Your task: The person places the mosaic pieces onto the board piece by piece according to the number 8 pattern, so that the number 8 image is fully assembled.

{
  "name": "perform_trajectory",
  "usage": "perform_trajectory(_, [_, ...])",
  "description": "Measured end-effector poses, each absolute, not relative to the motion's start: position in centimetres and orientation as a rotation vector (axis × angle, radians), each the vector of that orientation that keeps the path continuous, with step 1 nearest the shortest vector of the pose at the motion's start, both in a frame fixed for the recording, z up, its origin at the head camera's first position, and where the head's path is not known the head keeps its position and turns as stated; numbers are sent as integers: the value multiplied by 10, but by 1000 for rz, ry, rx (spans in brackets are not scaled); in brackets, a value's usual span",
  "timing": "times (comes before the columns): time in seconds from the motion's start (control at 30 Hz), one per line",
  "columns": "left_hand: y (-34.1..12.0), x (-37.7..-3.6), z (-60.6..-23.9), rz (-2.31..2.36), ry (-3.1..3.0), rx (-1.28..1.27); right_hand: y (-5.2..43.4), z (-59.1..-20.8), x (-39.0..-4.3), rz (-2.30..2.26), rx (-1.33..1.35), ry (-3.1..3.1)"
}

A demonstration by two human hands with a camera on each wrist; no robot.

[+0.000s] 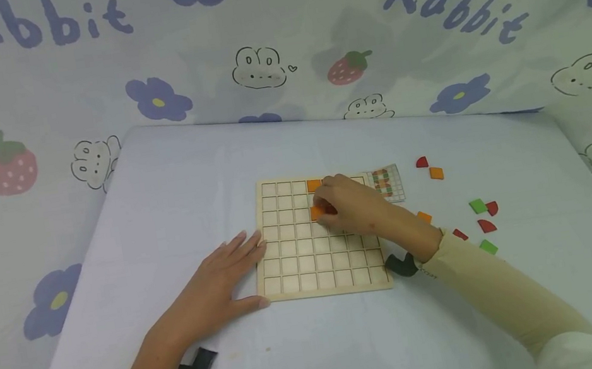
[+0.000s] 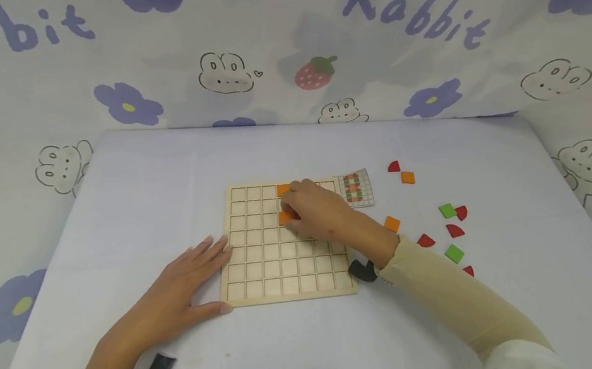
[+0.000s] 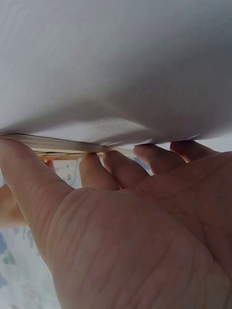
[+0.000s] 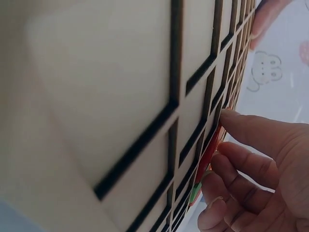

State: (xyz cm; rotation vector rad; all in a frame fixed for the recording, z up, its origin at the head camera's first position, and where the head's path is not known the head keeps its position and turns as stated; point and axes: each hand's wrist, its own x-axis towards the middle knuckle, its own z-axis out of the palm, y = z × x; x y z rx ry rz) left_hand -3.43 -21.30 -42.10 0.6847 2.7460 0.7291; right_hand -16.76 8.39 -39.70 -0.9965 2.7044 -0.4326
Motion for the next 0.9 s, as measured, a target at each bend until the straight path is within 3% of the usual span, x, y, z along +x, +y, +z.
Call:
perform_trajectory(0.6, [-211,-35,-419,743,2729,678,90,-397,-169,-536,-1009,2691])
perform_trajectory(0.9, [-212,-34,-420,721,2716,638,125,-389,-156,-608,-876,2743])
